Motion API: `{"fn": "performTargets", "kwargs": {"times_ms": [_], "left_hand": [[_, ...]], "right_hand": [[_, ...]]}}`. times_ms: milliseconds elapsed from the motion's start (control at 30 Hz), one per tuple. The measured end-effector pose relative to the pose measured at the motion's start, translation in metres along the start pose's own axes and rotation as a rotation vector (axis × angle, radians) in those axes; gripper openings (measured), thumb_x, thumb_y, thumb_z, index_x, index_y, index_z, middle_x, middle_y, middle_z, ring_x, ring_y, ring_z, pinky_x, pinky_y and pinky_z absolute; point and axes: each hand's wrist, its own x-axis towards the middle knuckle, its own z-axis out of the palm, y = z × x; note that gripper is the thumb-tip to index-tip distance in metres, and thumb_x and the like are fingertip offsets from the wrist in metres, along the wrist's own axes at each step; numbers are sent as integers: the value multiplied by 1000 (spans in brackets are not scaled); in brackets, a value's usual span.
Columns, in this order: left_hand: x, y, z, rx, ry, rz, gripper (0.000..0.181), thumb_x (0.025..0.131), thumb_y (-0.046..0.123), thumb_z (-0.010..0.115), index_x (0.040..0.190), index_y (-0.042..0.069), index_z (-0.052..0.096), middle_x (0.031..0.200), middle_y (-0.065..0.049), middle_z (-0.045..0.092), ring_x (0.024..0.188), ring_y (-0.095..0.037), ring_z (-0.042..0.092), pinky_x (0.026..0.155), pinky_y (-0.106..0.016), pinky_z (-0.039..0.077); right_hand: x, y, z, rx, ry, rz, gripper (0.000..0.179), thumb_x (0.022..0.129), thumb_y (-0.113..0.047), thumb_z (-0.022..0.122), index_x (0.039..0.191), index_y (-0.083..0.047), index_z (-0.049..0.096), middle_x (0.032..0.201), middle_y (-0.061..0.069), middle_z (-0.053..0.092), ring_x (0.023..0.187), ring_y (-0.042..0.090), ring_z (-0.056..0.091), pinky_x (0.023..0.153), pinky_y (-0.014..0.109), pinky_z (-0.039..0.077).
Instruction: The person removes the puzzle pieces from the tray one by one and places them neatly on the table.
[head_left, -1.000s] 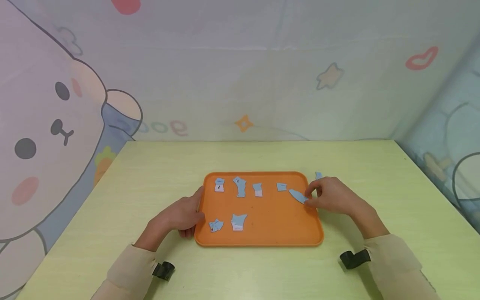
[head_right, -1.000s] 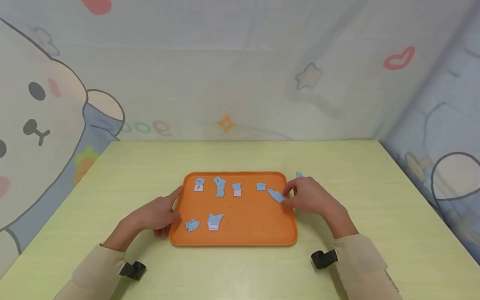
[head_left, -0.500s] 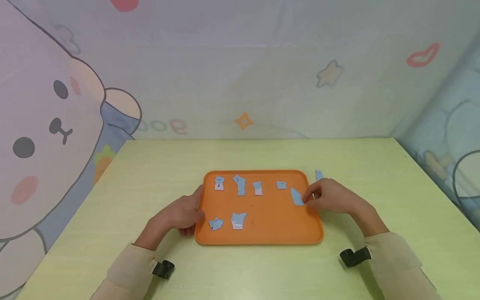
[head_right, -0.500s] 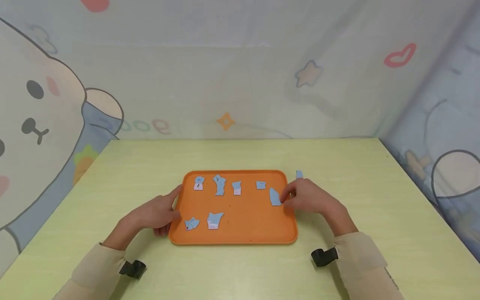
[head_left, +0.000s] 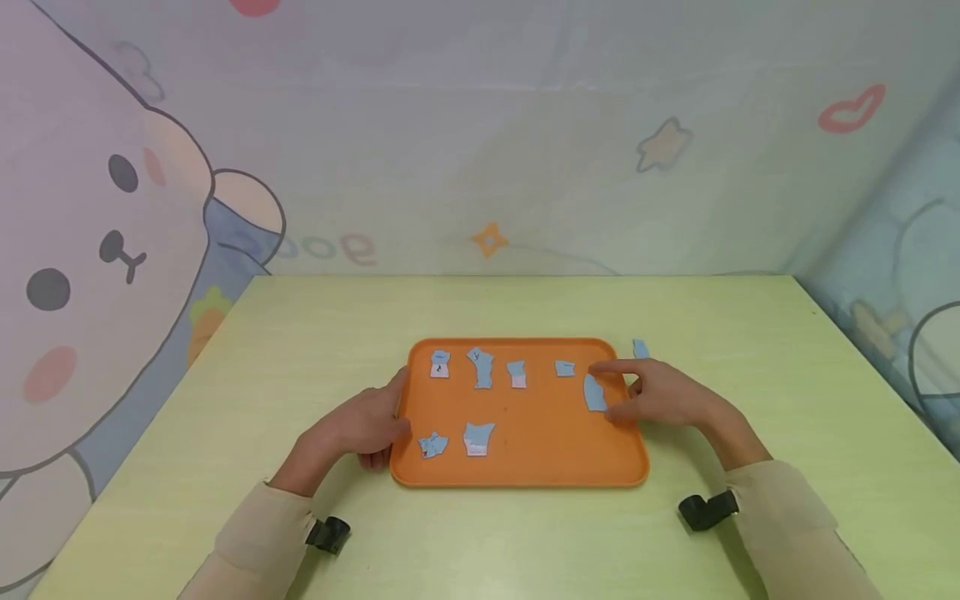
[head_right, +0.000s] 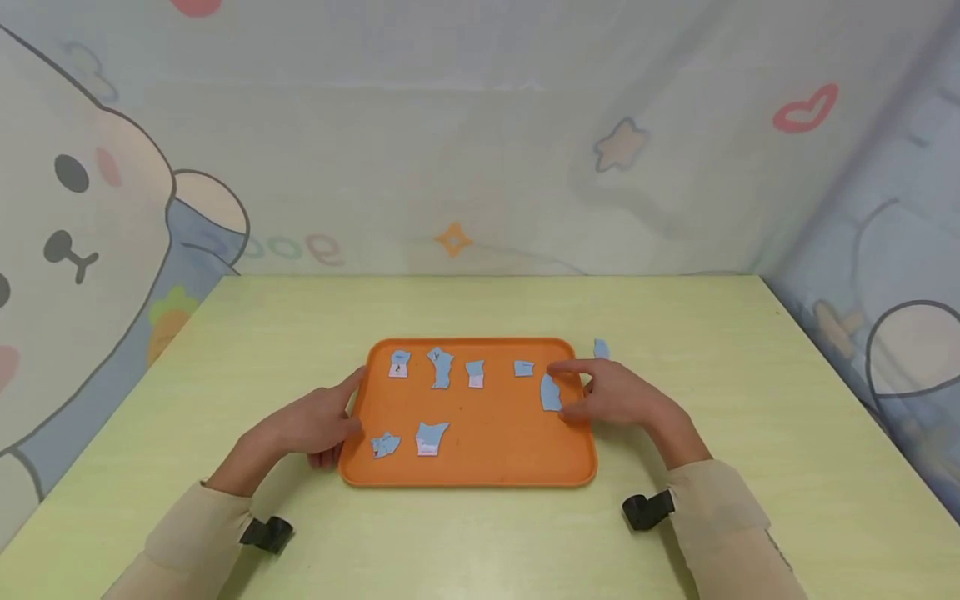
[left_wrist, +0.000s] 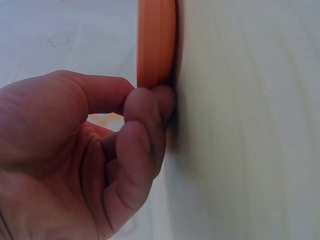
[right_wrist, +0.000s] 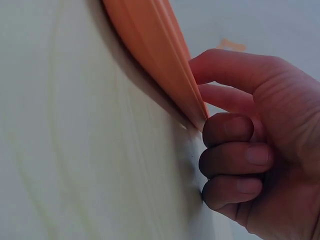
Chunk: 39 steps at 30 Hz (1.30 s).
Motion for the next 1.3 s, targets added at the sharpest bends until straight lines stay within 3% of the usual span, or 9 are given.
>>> {"fn": "performTargets", "kwargs": {"times_ms": [300, 467, 733, 967, 1300], "left_hand": [[0, 0, -2, -5, 3, 23, 61, 85, 4, 45, 142, 9, 22, 52, -9, 57, 37, -21, 52, 40, -35, 47], [-1, -1, -1, -4, 7, 21, 67, 84, 5, 45, 146, 10, 20, 52, -8, 57, 38, -21, 51, 41, -36, 47], [0, -1, 3, -2, 5, -30, 75, 87, 7, 47, 151, 8, 8, 52, -9, 58, 37, -20, 53, 39, -33, 47], [1, -2, 3, 5, 5, -53, 77, 88, 8, 47, 152, 8, 4, 53, -9, 58, 38, -19, 53, 40, -32, 47], [2, -1, 2, 16, 13, -30, 77, 87, 6, 47, 152, 8, 6, 52, -9, 58, 37, -19, 54, 39, -32, 47]], "right_hand": [[3, 0, 0, -31, -8, -6, 57, 81, -28, 68, 135, -37, 50, 96, -3, 58, 86, 18, 53, 76, 33, 40], [4, 0, 2, -41, -1, -1, 56, 81, -29, 68, 134, -37, 51, 102, -4, 59, 89, 19, 51, 78, 33, 39], [3, 0, 4, -62, 24, -49, 53, 82, -24, 67, 132, -32, 54, 95, -3, 60, 88, 19, 50, 78, 34, 39], [3, 1, 2, -36, 34, -21, 51, 81, -23, 67, 129, -34, 54, 64, -1, 45, 61, 15, 44, 62, 30, 36], [3, 9, -3, 44, 46, -20, 54, 78, -25, 73, 127, -35, 54, 64, 0, 53, 56, 14, 46, 55, 27, 35]]}}
